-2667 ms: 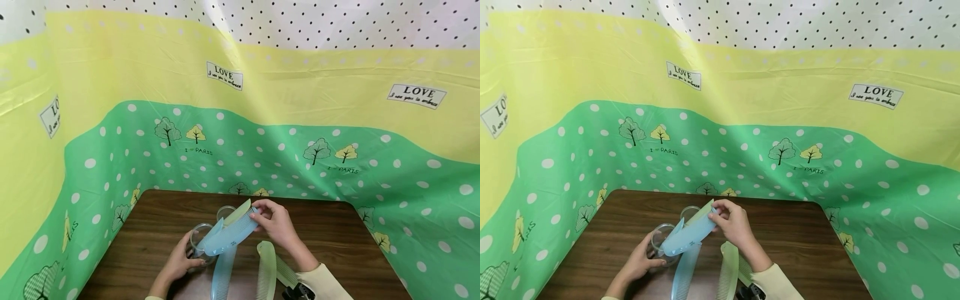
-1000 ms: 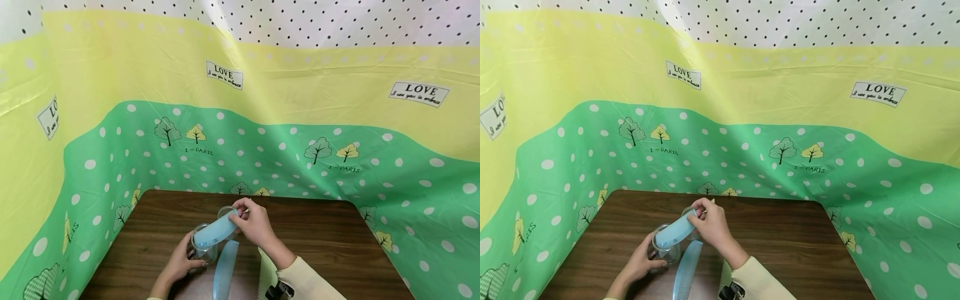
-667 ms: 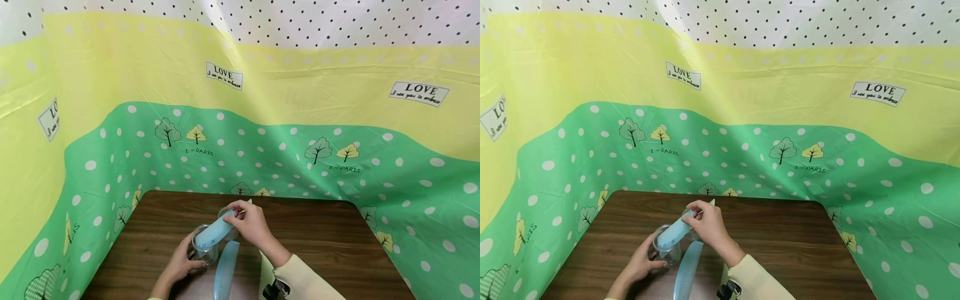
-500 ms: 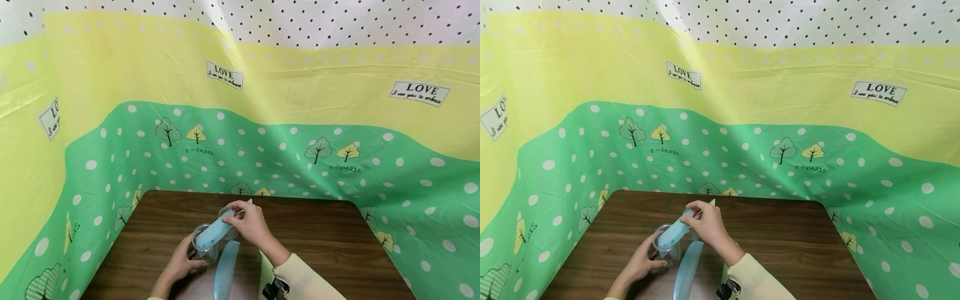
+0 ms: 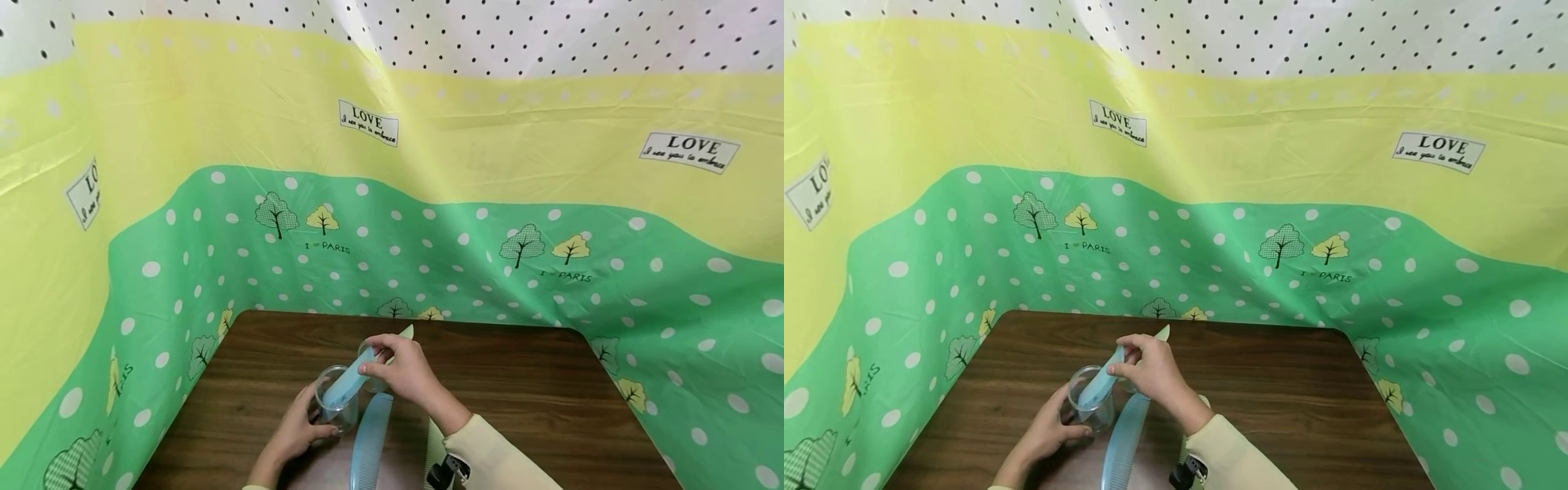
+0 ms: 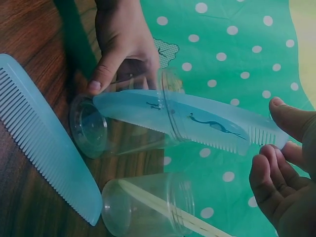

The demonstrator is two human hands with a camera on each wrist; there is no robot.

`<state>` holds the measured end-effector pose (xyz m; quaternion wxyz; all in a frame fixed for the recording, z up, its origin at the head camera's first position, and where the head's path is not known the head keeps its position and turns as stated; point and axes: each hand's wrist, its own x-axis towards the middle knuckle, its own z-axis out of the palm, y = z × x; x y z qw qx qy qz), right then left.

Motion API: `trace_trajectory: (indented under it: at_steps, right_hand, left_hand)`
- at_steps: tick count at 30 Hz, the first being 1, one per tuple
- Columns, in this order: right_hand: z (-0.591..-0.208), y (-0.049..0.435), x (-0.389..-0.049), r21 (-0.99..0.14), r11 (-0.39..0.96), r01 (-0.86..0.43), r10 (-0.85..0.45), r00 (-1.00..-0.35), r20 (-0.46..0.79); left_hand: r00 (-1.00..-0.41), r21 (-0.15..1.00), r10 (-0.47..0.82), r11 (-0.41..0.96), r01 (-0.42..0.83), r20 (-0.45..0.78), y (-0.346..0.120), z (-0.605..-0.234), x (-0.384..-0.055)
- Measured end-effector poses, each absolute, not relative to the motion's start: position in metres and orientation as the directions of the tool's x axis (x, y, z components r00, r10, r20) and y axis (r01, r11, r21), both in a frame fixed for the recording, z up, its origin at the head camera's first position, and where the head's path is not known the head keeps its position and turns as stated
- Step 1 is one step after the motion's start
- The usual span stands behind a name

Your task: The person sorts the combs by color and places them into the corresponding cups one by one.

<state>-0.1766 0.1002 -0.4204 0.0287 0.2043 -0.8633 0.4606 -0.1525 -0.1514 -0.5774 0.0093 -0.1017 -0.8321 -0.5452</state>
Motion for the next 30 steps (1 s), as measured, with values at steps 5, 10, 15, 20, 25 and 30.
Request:
trace_trajectory:
  at_steps: [5,10,15,20,25,30]
  right_hand:
    - [-0.424,0.098,-0.178,-0.775,0.501,-0.385,-0.337,-0.912,0.235]
    - [-0.430,0.096,-0.181,-0.760,0.519,-0.392,-0.348,-0.909,0.231]
    - [-0.432,0.096,-0.182,-0.747,0.530,-0.402,-0.356,-0.905,0.235]
    - [-0.433,0.095,-0.183,-0.756,0.524,-0.393,-0.355,-0.907,0.226]
    - [-0.433,0.097,-0.182,-0.769,0.505,-0.392,-0.362,-0.905,0.223]
    - [-0.432,0.101,-0.180,-0.769,0.504,-0.393,-0.353,-0.906,0.232]
  left_hand:
    - [-0.977,0.910,0.167,0.371,0.184,0.130,-0.151,-0.577,-0.153]
    - [-0.972,0.925,0.186,0.325,0.197,0.142,-0.149,-0.578,-0.153]
    - [-0.968,0.937,0.203,0.285,0.203,0.148,-0.146,-0.578,-0.153]
    - [-0.963,0.932,0.205,0.280,0.231,0.177,-0.146,-0.577,-0.151]
    - [-0.960,0.930,0.204,0.275,0.242,0.190,-0.147,-0.577,-0.151]
    - [-0.969,0.935,0.186,0.284,0.213,0.164,-0.148,-0.579,-0.152]
